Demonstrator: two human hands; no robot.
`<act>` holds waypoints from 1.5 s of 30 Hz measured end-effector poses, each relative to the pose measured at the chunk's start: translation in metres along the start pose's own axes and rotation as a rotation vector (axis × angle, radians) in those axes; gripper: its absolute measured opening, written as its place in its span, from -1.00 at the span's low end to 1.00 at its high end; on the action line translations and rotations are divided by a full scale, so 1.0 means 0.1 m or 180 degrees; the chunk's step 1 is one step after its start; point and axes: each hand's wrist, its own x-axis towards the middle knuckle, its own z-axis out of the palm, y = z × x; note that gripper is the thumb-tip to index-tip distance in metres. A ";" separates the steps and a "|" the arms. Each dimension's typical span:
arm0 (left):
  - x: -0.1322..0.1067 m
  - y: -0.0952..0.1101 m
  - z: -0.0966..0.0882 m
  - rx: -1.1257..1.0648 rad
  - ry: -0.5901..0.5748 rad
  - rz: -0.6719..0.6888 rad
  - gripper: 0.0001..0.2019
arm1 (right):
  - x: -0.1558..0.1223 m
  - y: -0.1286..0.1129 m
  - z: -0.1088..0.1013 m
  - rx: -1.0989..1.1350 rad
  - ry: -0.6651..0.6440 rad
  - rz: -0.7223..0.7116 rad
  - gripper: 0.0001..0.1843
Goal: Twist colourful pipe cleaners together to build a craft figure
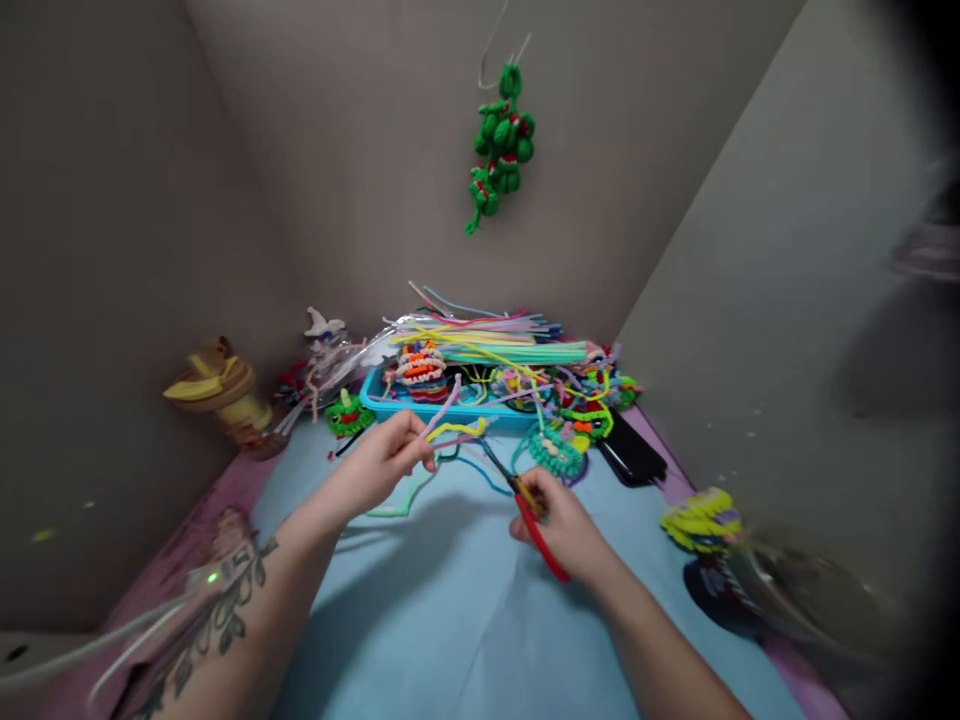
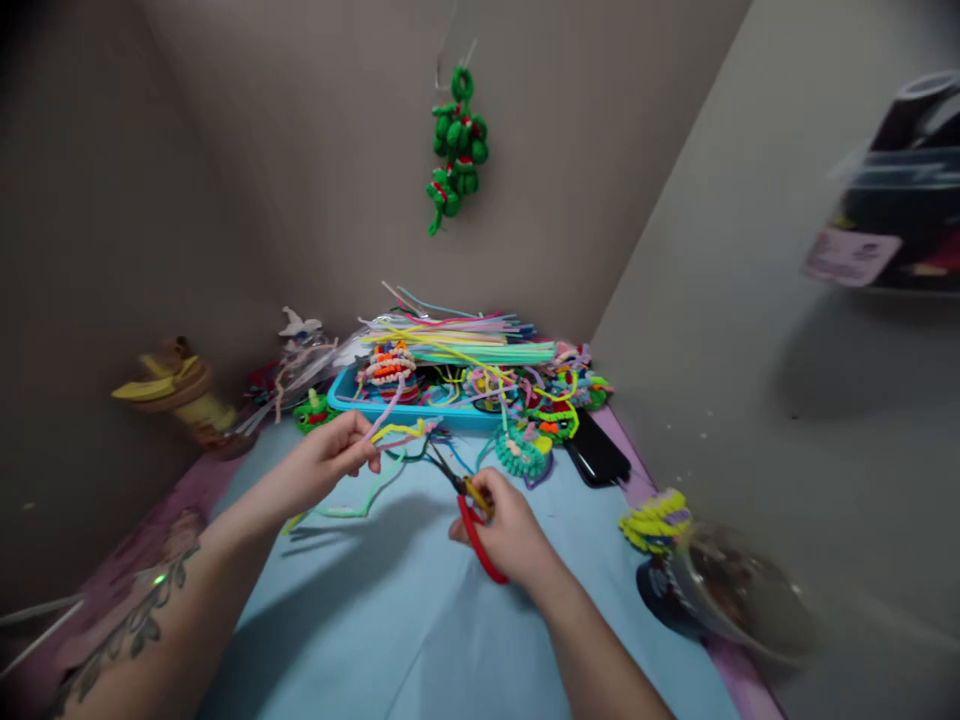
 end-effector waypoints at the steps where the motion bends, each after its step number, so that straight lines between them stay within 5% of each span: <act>1: 0.05 0.00 0.05 -0.0121 -0.0017 -0.0004 -0.92 | -0.01 0.01 0.04 -0.0013 -0.0041 0.0036 -0.66; 6: 0.21 0.07 0.24 -0.0698 -0.0235 -0.0039 -0.88 | -0.03 0.05 0.19 -0.0240 -0.0157 -0.0144 -0.55; 11: 0.24 0.06 0.41 -0.0553 -0.0650 -0.0174 -0.87 | -0.03 0.09 0.21 -0.0421 -0.0303 -0.0412 -0.54; 21: 0.31 -0.16 0.45 -0.0148 -0.0822 -0.0225 -0.79 | -0.01 0.24 0.32 -0.0376 -0.0266 -0.0640 -0.83; 35: 0.43 -0.34 0.37 -0.0190 -0.1041 -0.0256 -0.77 | 0.05 0.00 0.37 -0.0120 -0.0334 0.0551 -0.72; 41: 0.42 -0.25 0.27 -0.0144 -0.0785 -0.0242 -0.74 | 0.13 0.09 0.31 -0.0054 0.0094 0.0720 -0.67; 45: 0.30 0.03 -0.02 -0.1081 0.0005 -0.0030 -0.76 | 0.19 0.24 0.07 -0.0929 0.0686 0.0466 -0.71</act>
